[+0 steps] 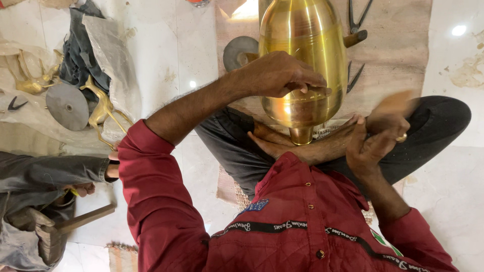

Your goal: The person sits cross-legged on the floor with a brass vessel held in their lap and decorates its surface by hand. They hold a small punch against the brass with one hand and strike it with a wooden mallet held in the other, working around the vessel's body and repositioning the punch repeatedly.

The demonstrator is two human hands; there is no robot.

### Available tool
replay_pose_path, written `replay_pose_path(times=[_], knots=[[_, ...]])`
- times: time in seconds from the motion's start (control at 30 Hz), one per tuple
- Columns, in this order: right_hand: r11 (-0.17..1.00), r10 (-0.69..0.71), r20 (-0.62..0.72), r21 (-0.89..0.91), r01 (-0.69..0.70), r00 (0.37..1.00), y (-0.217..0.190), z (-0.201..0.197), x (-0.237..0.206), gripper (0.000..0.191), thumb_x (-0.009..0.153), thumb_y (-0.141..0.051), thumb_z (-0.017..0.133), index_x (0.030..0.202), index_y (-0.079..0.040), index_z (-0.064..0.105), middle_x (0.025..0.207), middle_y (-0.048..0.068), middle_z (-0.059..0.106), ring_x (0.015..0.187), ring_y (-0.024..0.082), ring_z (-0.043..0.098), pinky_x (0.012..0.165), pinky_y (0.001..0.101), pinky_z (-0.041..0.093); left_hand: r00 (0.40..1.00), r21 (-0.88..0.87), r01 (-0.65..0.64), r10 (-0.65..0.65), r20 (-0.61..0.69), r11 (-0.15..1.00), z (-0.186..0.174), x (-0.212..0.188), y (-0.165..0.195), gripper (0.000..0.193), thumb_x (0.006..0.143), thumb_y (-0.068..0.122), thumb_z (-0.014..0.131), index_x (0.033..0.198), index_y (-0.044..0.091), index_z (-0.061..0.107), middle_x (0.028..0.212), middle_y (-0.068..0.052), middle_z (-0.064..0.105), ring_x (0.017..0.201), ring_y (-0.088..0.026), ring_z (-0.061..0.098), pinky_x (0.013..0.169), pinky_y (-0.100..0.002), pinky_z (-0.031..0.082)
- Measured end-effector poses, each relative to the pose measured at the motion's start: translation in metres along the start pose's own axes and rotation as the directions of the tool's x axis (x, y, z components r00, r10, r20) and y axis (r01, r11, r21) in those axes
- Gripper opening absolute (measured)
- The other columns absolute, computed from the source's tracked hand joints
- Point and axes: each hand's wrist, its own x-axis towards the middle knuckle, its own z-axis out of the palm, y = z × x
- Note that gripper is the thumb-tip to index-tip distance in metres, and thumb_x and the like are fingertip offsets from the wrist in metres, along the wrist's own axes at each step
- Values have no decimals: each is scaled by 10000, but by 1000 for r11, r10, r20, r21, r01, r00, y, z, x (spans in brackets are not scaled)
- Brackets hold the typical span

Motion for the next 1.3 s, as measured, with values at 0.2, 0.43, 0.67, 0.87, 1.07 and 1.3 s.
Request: replay_pose_path(times=[0.2,0.43,0.67,0.87,1.07,1.3], knots=[[956,-64,271,-258,137,960,-4,-18,7,523,981,-31,685,1462,-12,481,1156,210,560,1051,304,531,852,436,452,1000,32,-18,18,-4,999,-2,3,4,343,939,127,744,1279,123,704,1073,-34,790,858,-166,773,633,-342,592],[992,52,136,108,-67,989,-9,-4,-1,660,1126,-66,605,1672,-159,246,1404,259,407,1234,278,526,998,322,509,998,16,48,-48,40,999,-3,8,4,333,931,149,757,1262,153,720,1045,-36,797,794,-167,767,628,-350,593],[1000,4,166,28,-9,986,-16,-10,-2,653,1091,13,613,1649,-76,286,1382,226,458,1208,312,558,923,427,529,996,49,30,-34,84,998,-3,11,5,316,940,145,748,1256,152,730,987,-34,796,784,-186,760,612,-389,581],[983,135,285,-159,-92,949,-12,-2,-8,564,1017,15,613,1549,50,431,1265,211,557,1093,287,606,846,410,531,997,18,23,-25,77,1000,-10,11,8,332,941,153,732,1273,155,725,1027,-43,794,812,-188,767,641,-393,589],[995,83,203,35,-92,976,-25,-6,-4,548,1050,99,588,1530,-101,414,1325,220,528,1217,324,586,992,441,530,997,62,-5,0,79,998,-10,7,10,357,901,211,745,1257,184,738,1055,-31,797,825,-206,762,651,-406,593],[919,53,-50,392,-29,997,-31,-1,0,671,1114,40,508,1607,-77,68,1498,261,300,1362,341,437,1171,447,437,997,67,-7,1,80,998,-5,-2,8,331,940,170,706,1269,206,725,1122,-39,793,803,-192,762,583,-364,602]])
